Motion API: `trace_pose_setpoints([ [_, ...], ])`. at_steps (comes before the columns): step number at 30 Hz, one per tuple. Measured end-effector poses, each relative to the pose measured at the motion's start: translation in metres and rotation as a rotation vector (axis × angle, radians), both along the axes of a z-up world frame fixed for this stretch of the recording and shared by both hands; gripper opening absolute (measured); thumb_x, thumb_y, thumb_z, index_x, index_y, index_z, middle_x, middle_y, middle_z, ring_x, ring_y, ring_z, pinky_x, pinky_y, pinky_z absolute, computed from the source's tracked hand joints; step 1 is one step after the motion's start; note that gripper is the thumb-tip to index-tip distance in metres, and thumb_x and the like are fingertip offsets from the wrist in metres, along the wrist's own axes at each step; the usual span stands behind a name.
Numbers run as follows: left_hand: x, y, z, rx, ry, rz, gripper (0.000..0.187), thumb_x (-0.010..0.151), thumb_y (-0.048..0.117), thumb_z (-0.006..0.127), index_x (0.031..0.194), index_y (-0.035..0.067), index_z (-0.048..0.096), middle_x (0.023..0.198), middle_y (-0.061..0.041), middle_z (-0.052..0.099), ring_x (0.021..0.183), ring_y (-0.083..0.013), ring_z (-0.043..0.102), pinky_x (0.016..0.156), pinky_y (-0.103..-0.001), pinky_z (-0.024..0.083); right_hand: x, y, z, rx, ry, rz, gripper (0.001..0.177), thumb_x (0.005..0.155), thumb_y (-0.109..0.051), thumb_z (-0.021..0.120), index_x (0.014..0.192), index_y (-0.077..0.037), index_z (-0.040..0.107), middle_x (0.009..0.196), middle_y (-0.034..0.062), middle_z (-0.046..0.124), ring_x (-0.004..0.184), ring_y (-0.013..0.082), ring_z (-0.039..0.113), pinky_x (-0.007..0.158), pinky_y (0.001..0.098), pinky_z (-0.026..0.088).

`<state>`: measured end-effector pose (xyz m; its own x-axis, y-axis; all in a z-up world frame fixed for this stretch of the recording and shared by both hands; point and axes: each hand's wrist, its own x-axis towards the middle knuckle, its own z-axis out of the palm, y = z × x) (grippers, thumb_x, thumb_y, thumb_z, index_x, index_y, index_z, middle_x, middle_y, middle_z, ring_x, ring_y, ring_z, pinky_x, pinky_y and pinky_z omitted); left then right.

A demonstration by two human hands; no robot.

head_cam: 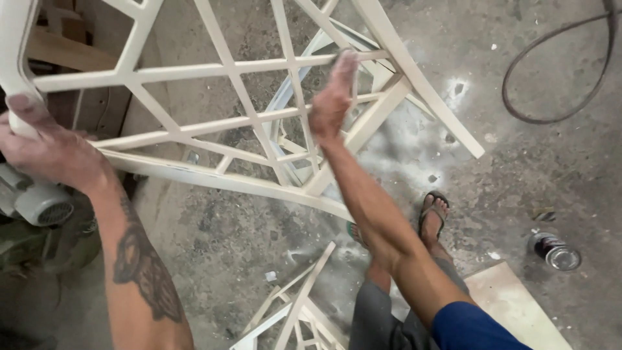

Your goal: The person sands the frame of a white wooden chair using a sanding block. They hold the chair with one hand and sand various parts of the frame, including the legs, backrest, and seat area. The person adjusts their position and the chair's orientation to reach different sections.

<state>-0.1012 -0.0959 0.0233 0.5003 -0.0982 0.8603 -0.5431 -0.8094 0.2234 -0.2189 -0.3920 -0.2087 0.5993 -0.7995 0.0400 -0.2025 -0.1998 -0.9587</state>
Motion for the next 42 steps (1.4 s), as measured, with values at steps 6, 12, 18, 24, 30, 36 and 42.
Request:
trace_pose_setpoints([
  [6,0.002,0.004,0.002,-0.002,-0.041,0.052,0.072,0.11,0.067,0.057,0.089,-0.001,0.068,0.074,-0.013,0.072,0.064,-0.0215,0.071,0.052,-0.035,0.061,-0.012,0.013,0.014,-0.003,-0.168,0.141,0.054,0.113,0.0,0.022,0.165,-0.004,0.005,0.174,0.0148,0.005,0.165,0.03,0.004,0.138,0.0424,0.002],
  [12,0.001,-0.002,0.006,-0.052,0.004,0.093,0.071,0.107,0.069,0.058,0.083,0.002,0.054,0.074,-0.008,0.052,0.065,-0.0207,0.049,0.06,-0.039,0.052,0.011,0.044,-0.003,-0.153,0.026,0.137,0.086,0.083,0.024,0.021,0.163,0.001,0.0,0.172,0.0192,-0.004,0.165,0.0323,0.001,0.139,0.042,0.002],
  [18,-0.003,-0.007,0.005,-0.079,0.021,0.003,0.062,0.109,0.059,0.062,0.09,0.002,0.053,0.076,-0.006,0.046,0.066,-0.0181,0.043,0.057,-0.036,0.046,0.01,0.015,-0.003,0.015,0.124,-0.051,0.084,0.087,0.029,0.023,0.163,-0.003,0.007,0.173,0.0117,0.001,0.164,0.0301,0.012,0.132,0.0289,0.033],
  [24,-0.002,-0.008,0.007,-0.114,0.011,0.059,0.065,0.105,0.065,0.064,0.086,0.004,0.053,0.068,-0.007,0.052,0.05,-0.0155,0.048,0.043,-0.034,0.051,0.025,0.003,-0.009,0.094,0.241,-0.115,0.089,0.081,0.031,0.026,0.162,-0.001,0.01,0.172,0.0139,0.007,0.163,0.0261,0.013,0.136,0.0405,0.005],
  [30,-0.011,-0.009,0.014,-0.012,-0.049,0.114,0.074,0.107,0.07,0.058,0.084,-0.001,0.057,0.072,-0.013,0.061,0.064,-0.025,0.058,0.06,-0.041,0.056,0.011,0.005,-0.012,0.051,0.197,-0.13,0.089,0.083,0.021,0.034,0.164,-0.006,0.012,0.172,0.0132,0.015,0.16,0.0413,0.017,0.131,0.0446,0.027],
  [36,-0.006,0.001,0.01,0.106,-0.111,0.133,0.068,0.112,0.063,0.055,0.087,0.001,0.06,0.071,-0.01,0.061,0.061,-0.0212,0.06,0.052,-0.037,0.053,-0.005,0.005,0.033,0.122,0.006,-0.065,0.063,0.11,0.005,0.029,0.164,-0.02,0.008,0.161,0.0265,0.038,0.054,0.0033,0.049,0.032,0.0148,0.052],
  [42,-0.003,0.0,0.007,0.014,-0.055,0.066,0.066,0.111,0.06,0.06,0.085,0.0,0.053,0.071,-0.009,0.049,0.063,-0.0197,0.049,0.057,-0.037,0.046,-0.014,0.044,0.045,-0.011,-0.057,0.155,0.078,0.099,0.025,0.031,0.165,-0.011,0.01,0.175,0.0156,0.01,0.064,0.0098,0.067,0.046,0.0142,0.054],
])
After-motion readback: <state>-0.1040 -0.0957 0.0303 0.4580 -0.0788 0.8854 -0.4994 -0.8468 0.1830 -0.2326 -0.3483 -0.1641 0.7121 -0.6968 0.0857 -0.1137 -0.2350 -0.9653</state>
